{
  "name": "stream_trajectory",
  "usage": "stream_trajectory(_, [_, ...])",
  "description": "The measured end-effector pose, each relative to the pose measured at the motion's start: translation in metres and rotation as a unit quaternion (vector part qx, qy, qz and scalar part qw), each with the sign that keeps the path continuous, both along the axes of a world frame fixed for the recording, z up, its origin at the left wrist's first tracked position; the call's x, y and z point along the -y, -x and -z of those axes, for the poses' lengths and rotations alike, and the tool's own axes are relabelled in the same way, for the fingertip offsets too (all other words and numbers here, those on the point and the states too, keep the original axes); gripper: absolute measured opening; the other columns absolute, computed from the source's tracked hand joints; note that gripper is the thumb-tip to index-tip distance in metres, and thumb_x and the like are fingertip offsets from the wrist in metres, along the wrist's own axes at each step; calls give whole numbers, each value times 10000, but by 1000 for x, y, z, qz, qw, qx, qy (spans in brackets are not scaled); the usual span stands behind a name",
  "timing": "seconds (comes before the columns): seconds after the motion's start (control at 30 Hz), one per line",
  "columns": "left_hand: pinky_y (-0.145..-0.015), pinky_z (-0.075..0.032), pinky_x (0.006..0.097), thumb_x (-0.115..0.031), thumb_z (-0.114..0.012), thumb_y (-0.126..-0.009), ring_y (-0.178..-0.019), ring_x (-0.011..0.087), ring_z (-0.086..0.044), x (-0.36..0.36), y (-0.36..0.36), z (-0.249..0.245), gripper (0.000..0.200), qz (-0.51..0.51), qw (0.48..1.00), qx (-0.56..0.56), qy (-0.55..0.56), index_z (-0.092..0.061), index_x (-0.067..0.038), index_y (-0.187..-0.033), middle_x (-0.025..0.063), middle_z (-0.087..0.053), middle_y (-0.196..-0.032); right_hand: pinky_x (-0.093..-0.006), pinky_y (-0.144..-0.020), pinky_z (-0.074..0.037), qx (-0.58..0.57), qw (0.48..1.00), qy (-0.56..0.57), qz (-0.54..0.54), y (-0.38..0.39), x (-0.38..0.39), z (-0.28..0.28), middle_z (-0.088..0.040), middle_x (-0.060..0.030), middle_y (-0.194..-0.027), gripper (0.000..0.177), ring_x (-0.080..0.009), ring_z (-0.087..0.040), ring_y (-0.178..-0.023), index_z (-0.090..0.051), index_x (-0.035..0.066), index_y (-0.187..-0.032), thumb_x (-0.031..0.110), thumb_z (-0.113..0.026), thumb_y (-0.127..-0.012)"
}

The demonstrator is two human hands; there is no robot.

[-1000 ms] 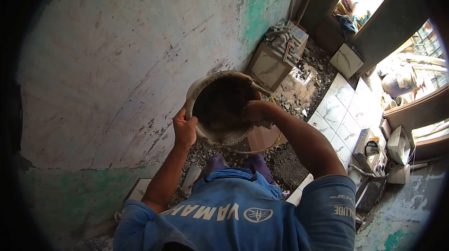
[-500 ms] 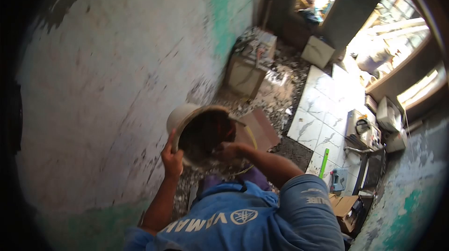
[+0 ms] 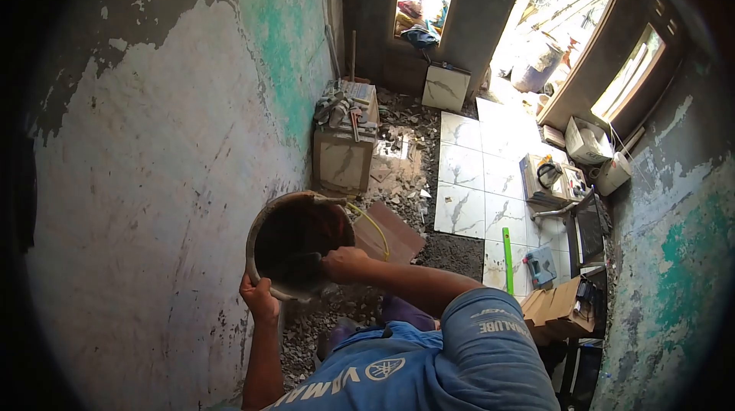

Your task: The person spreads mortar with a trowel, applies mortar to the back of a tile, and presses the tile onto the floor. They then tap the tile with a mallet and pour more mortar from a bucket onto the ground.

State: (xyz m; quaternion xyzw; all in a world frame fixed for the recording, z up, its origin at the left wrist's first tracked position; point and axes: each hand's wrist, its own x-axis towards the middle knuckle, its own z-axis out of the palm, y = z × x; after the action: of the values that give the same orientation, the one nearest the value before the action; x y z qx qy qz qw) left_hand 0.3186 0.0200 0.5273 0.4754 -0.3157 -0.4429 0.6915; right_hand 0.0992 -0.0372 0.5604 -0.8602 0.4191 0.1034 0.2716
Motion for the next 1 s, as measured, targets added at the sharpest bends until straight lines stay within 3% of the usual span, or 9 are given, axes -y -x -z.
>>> stream_trajectory(0.17, [-806,-472,250,121,-471,-672,-854,126,-602,22,21,-14,395,22,998,-33,43,-607,32,-1033,43,-636,-989,-448,-721,-559,-56,991,91,83,37,1,-45,-698,-168,-879,228,-325,-691,-844,-684,49,-911,160,-492,-857])
stream_trajectory(0.27, [-842,-417,190,126,-449,-673,-971,108,-564,31,23,-9,662,55,998,-6,3,-483,56,-1330,74,-587,-1184,-472,-677,-559,-63,990,85,92,58,18,-45,-673,-198,-790,244,-362,-678,-798,-655,49,-962,186,-487,-851])
stream_trajectory(0.43, [-727,-422,160,118,-466,-704,-971,50,-549,37,44,-29,460,64,991,110,38,-586,87,-1147,128,-515,-1378,-414,-599,-535,-77,995,61,29,93,54,-40,-659,-191,-762,262,-303,-676,-742,-639,19,-971,215,-532,-834])
stream_trajectory(0.6, [-1028,-351,272,151,-450,-714,-1338,197,-403,39,70,-69,151,32,978,176,112,-531,72,-814,171,-450,-1429,-360,-577,-538,3,968,-164,188,98,61,-65,-639,-139,-803,251,-228,-655,-705,-628,13,-978,227,-536,-885])
stream_trajectory(0.7, [-1131,-246,342,143,-465,-720,-1395,235,-316,44,65,-59,483,96,955,242,139,-520,109,-1198,160,-403,-1463,-328,-536,-521,68,921,-275,265,106,65,-52,-598,-78,-776,299,-173,-616,-653,-595,20,-1027,294,-555,-916])
stream_trajectory(0.73, [-1131,-246,342,143,-465,-720,-1395,235,-316,44,67,-62,483,94,955,246,138,-520,109,-1198,160,-403,-1463,-316,-537,-527,71,928,-278,238,108,68,-47,-593,-59,-802,310,-156,-609,-658,-588,25,-1054,305,-552,-925])
stream_trajectory(0.8, [-1090,-269,307,156,-447,-716,-1414,266,-275,45,73,-68,126,97,974,171,113,-494,71,-796,183,-419,-1449,-311,-548,-535,89,924,-301,220,108,67,-38,-595,-62,-807,344,-153,-608,-656,-581,28,-1095,326,-548,-927])
stream_trajectory(0.93, [-1075,-279,295,148,-444,-713,-1403,243,-298,43,74,-54,116,100,982,143,71,-478,57,-774,175,-430,-1445,-313,-569,-546,133,907,-357,179,103,57,-7,-601,-69,-823,434,-154,-604,-651,-559,32,-1194,381,-525,-939])
stream_trajectory(1.0, [-1049,-297,262,139,-442,-708,-1382,203,-331,40,74,-47,170,96,987,126,29,-522,69,-842,151,-432,-1449,-318,-535,-516,140,909,-352,174,95,50,0,-602,-73,-702,347,-156,-612,-644,-618,1,-1028,313,-495,-939])
